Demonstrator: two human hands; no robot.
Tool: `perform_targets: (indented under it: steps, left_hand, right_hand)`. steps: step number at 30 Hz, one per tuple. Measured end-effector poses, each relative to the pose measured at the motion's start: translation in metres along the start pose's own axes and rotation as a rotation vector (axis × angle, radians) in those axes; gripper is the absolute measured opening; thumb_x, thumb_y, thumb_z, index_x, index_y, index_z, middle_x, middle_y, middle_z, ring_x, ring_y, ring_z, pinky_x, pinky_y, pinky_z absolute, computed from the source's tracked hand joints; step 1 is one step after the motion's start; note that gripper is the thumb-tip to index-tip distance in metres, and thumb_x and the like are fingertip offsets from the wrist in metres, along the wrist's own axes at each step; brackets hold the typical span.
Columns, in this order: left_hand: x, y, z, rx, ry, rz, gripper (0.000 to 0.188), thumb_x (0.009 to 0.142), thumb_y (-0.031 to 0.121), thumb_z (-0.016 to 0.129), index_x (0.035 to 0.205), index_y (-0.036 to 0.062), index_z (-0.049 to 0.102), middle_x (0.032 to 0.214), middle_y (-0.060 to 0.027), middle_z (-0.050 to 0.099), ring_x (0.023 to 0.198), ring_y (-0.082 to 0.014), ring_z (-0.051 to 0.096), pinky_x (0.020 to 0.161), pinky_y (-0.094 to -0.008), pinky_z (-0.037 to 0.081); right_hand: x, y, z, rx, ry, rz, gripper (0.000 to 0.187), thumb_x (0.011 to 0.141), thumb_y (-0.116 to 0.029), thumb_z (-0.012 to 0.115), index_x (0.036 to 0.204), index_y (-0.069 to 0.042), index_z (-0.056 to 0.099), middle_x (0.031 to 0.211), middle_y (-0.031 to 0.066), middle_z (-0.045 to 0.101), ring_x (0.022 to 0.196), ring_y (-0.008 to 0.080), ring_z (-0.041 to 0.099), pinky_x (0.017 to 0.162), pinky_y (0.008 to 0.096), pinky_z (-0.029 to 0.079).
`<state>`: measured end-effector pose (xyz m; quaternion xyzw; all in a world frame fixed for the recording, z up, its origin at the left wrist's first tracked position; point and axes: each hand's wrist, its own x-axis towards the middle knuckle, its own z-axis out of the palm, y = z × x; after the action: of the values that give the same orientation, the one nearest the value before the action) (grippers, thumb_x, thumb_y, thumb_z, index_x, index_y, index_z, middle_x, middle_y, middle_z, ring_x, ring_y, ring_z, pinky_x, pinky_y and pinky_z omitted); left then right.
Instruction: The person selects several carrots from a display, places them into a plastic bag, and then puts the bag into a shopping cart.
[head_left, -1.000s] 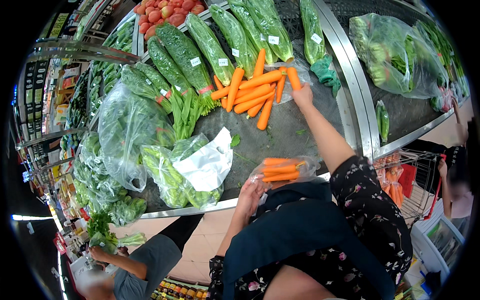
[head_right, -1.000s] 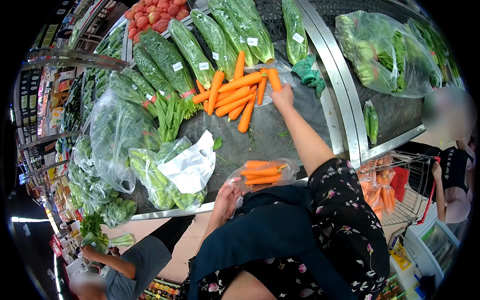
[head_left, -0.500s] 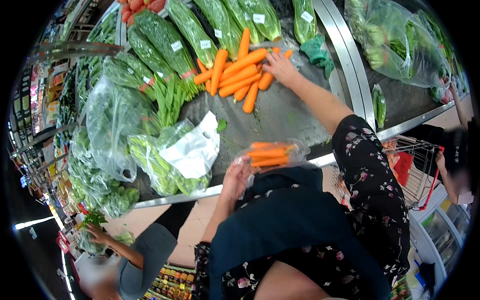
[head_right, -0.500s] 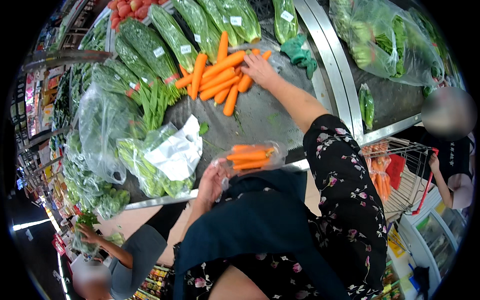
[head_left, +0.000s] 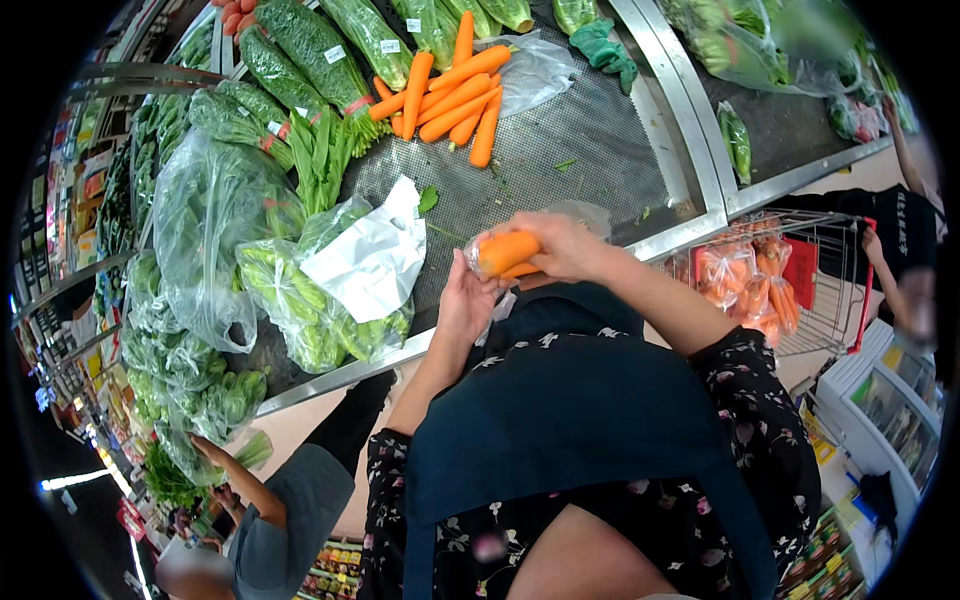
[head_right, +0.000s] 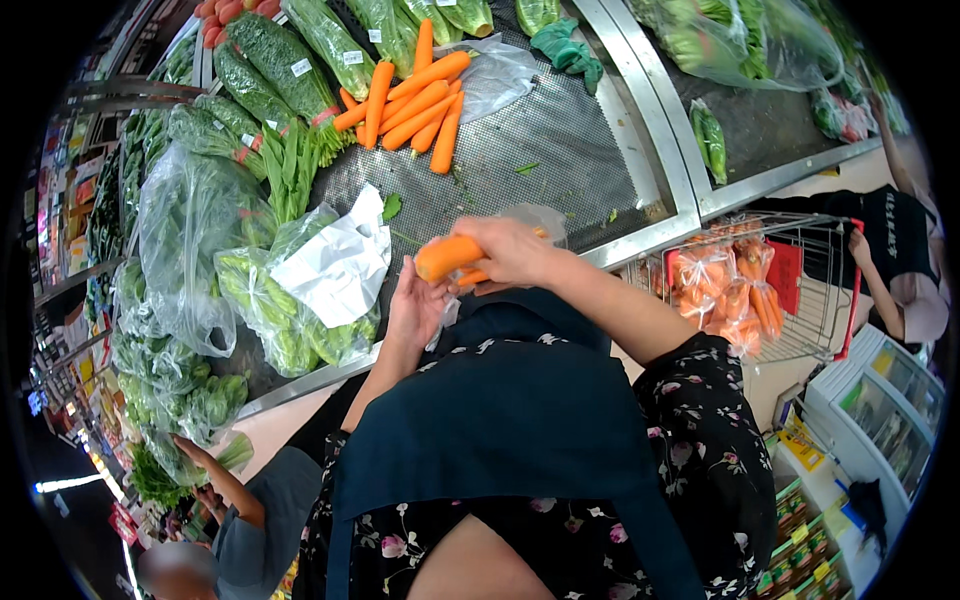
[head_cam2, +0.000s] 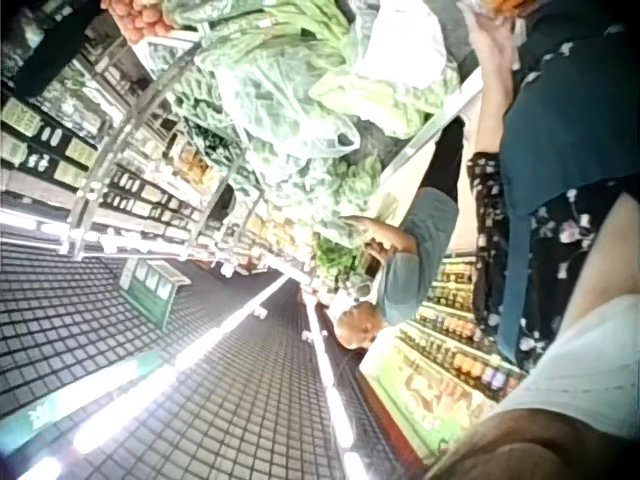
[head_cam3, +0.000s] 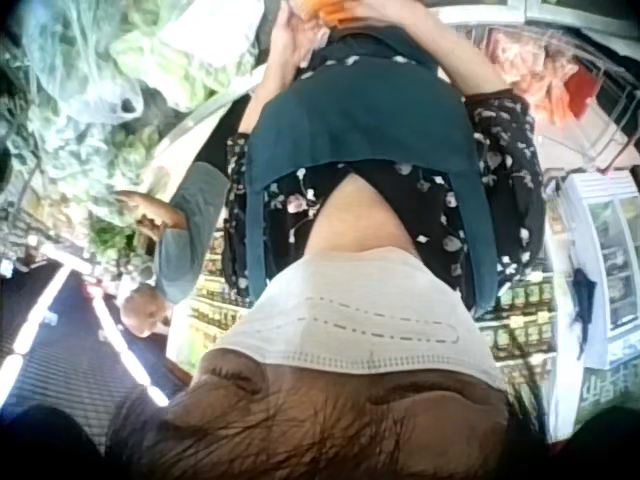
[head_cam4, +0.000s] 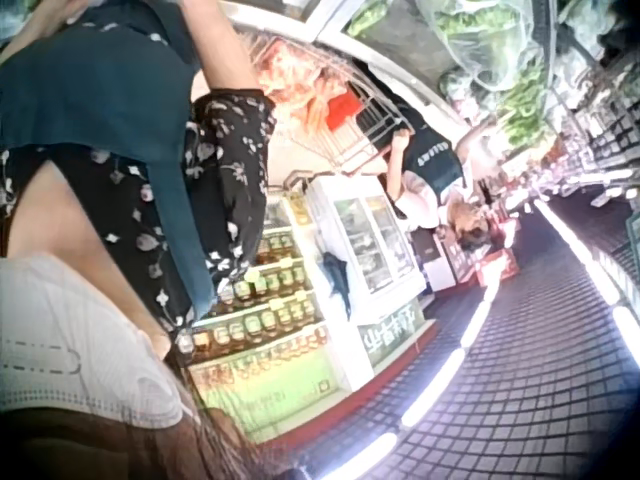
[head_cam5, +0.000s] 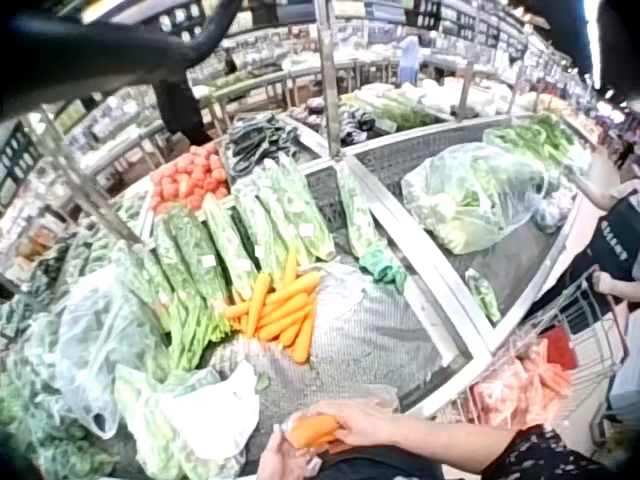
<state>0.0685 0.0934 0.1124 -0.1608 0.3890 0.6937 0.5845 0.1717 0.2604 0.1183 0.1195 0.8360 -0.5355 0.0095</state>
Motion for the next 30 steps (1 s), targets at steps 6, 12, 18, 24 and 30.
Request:
perform_targets:
  steps: [6, 12, 18, 24, 30]
  left_hand:
    - [0.0, -0.012, -0.046, 0.028, -0.174, 0.008, 0.048, 0.099, 0.039, 0.03, 0.133, 0.0066, 0.037, 0.07, 0.002, 0.037, 0.06, -0.0074, 0.036, 0.071, -0.0296, 0.044]
    - [-0.01, -0.009, -0.046, 0.09, -0.237, -0.01, 0.047, 0.099, 0.037, 0.031, 0.134, 0.0053, 0.037, 0.068, 0.0035, 0.036, 0.061, -0.0073, 0.037, 0.07, -0.0269, 0.042]
    - [-0.011, -0.007, -0.057, 0.092, -0.284, -0.021, 0.047, 0.099, 0.035, 0.033, 0.134, 0.0044, 0.037, 0.069, 0.003, 0.038, 0.064, -0.0108, 0.041, 0.072, -0.0273, 0.042]
    - [-0.005, -0.007, -0.069, 0.08, -0.314, -0.02, 0.045, 0.098, 0.032, 0.036, 0.133, 0.0036, 0.038, 0.072, 0.0021, 0.04, 0.07, -0.0126, 0.043, 0.077, -0.0308, 0.041]
    - [-0.001, -0.003, -0.057, 0.146, -0.317, 0.053, 0.043, 0.095, 0.025, 0.042, 0.131, 0.0014, 0.039, 0.074, 0.0028, 0.041, 0.071, -0.0119, 0.043, 0.087, -0.0316, 0.039]
  right_hand:
    - [-0.014, 0.06, 0.063, -0.459, -0.103, 0.159, 0.034, 0.072, -0.017, 0.065, 0.104, -0.007, 0.058, 0.101, 0.0163, 0.062, 0.093, 0.0319, 0.061, 0.079, 0.0423, 0.047]
    - [-0.023, 0.079, 0.097, -0.766, 0.054, 0.164, 0.032, 0.069, -0.012, 0.064, 0.1, -0.007, 0.058, 0.102, 0.0148, 0.057, 0.098, 0.0303, 0.057, 0.082, 0.0408, 0.045]
    - [-0.051, 0.068, 0.084, -0.768, 0.425, 0.088, 0.036, 0.067, -0.011, 0.062, 0.102, -0.006, 0.057, 0.102, 0.0144, 0.052, 0.097, 0.029, 0.05, 0.082, 0.0397, 0.04]
    - [-0.07, 0.027, 0.051, -0.909, 0.863, 0.321, 0.026, 0.069, -0.005, 0.058, 0.095, -0.004, 0.059, 0.087, 0.0128, 0.056, 0.081, 0.0298, 0.055, 0.071, 0.039, 0.045]
    - [-0.085, 0.028, 0.048, 0.632, 0.691, 0.206, 0.008, 0.083, -0.005, 0.057, 0.089, -0.002, 0.06, 0.076, 0.0042, 0.061, 0.072, 0.0136, 0.058, 0.064, 0.0271, 0.048]
